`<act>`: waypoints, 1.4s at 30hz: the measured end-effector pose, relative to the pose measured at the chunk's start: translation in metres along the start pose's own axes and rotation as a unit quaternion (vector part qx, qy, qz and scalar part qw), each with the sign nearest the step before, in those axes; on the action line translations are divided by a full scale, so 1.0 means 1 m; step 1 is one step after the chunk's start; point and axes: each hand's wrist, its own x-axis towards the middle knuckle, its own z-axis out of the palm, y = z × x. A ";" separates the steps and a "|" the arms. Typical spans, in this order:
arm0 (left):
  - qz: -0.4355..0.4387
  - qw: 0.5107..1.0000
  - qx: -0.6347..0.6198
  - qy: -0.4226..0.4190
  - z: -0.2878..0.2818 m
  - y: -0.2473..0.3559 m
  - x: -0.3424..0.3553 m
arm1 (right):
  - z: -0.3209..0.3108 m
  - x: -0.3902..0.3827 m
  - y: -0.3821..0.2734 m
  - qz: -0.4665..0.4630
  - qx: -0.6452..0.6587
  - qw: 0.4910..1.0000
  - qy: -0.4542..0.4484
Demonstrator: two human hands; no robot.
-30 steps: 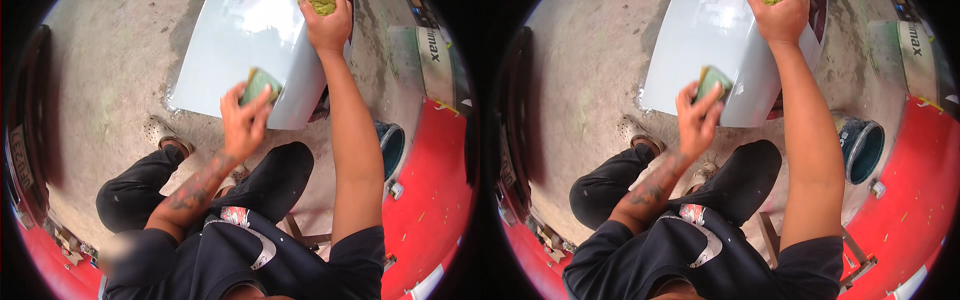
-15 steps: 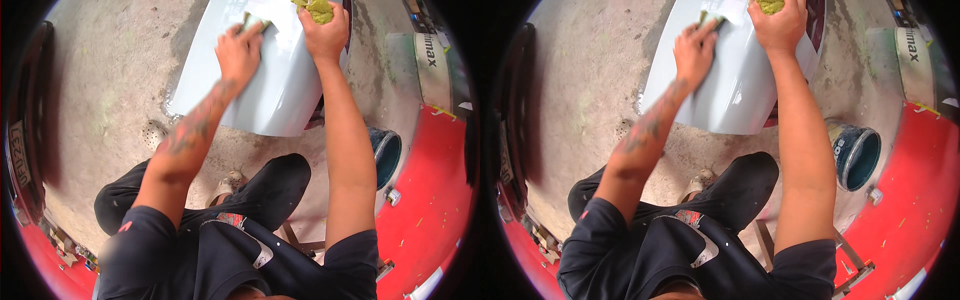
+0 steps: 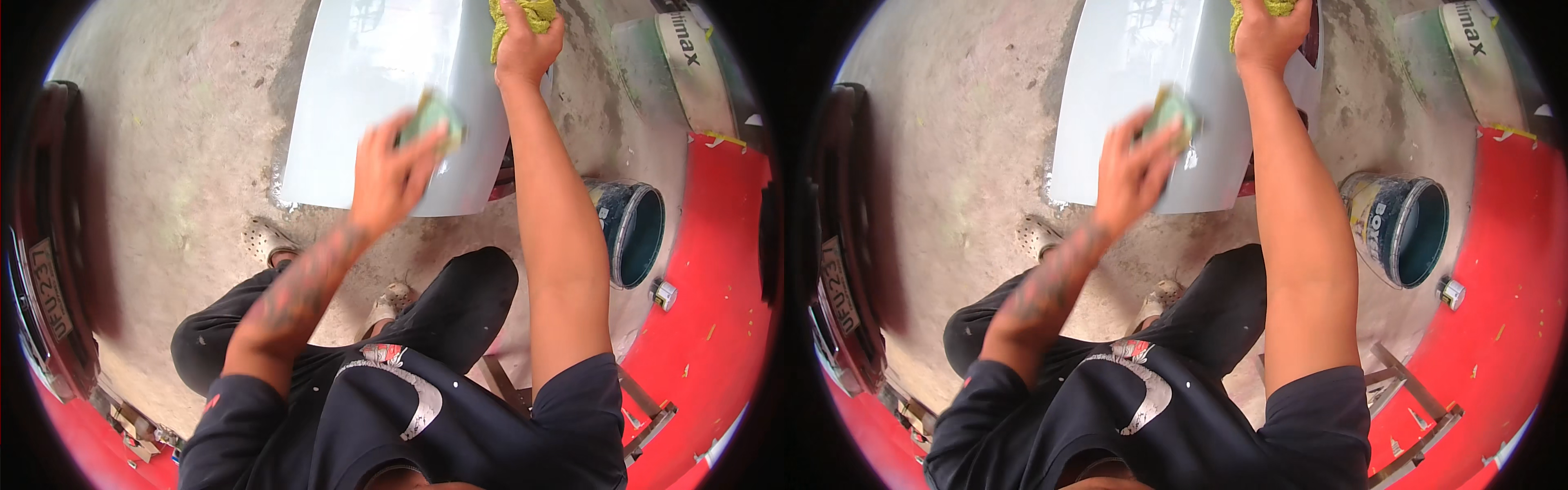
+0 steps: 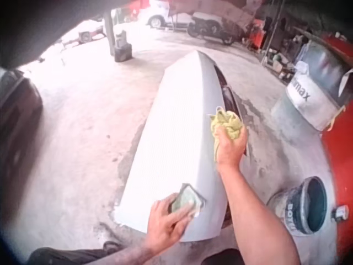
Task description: Sanding a car bumper part with a sanding block and water.
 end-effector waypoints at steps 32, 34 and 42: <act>0.162 0.982 0.094 -0.005 0.033 -0.069 0.337 | -0.009 -0.011 -0.020 0.123 0.209 0.970 -0.016; 0.153 0.988 0.035 -0.001 0.035 -0.086 0.307 | -0.002 -0.013 -0.021 0.125 0.207 0.970 -0.002; 0.060 0.994 0.003 -0.090 -0.028 -0.001 -0.046 | -0.014 -0.004 -0.021 0.182 0.321 0.929 0.036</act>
